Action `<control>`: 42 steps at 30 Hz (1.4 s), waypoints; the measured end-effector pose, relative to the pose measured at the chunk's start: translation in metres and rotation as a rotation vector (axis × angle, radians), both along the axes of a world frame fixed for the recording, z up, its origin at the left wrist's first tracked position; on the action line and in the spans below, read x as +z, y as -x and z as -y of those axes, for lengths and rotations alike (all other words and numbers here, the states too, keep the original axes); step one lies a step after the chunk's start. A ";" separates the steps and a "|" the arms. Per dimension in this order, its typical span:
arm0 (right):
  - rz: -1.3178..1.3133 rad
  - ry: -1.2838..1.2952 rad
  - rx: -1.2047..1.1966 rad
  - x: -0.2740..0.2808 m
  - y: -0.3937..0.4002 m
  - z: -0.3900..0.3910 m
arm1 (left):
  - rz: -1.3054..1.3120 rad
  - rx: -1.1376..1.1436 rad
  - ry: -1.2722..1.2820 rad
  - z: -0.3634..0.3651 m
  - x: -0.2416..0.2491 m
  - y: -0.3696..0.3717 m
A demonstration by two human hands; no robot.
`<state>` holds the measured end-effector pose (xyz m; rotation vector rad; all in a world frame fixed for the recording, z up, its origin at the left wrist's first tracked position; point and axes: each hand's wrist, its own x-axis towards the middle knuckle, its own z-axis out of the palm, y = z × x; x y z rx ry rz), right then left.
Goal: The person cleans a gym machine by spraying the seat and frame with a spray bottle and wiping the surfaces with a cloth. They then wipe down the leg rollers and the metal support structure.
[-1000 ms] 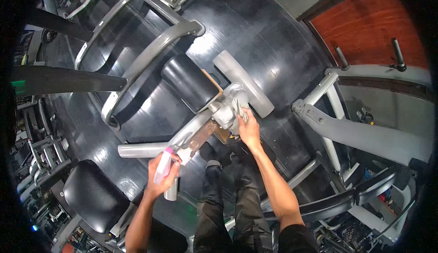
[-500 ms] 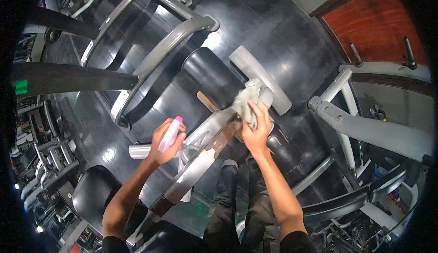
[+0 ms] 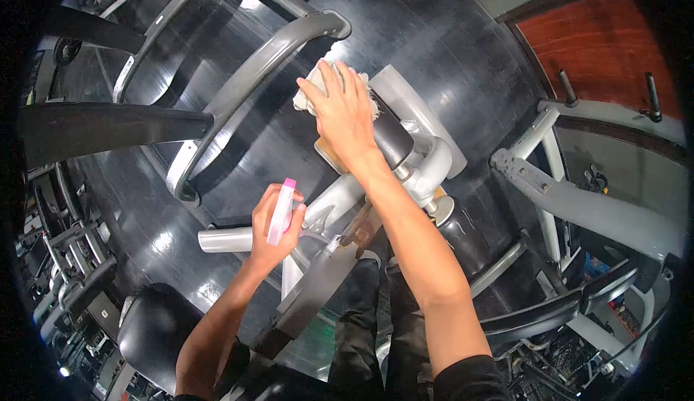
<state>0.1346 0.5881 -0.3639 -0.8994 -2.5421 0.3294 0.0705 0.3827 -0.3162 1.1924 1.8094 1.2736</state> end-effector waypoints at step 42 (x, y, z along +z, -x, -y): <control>0.109 0.008 -0.039 0.008 -0.010 0.002 | 0.076 0.061 0.048 0.003 -0.004 -0.007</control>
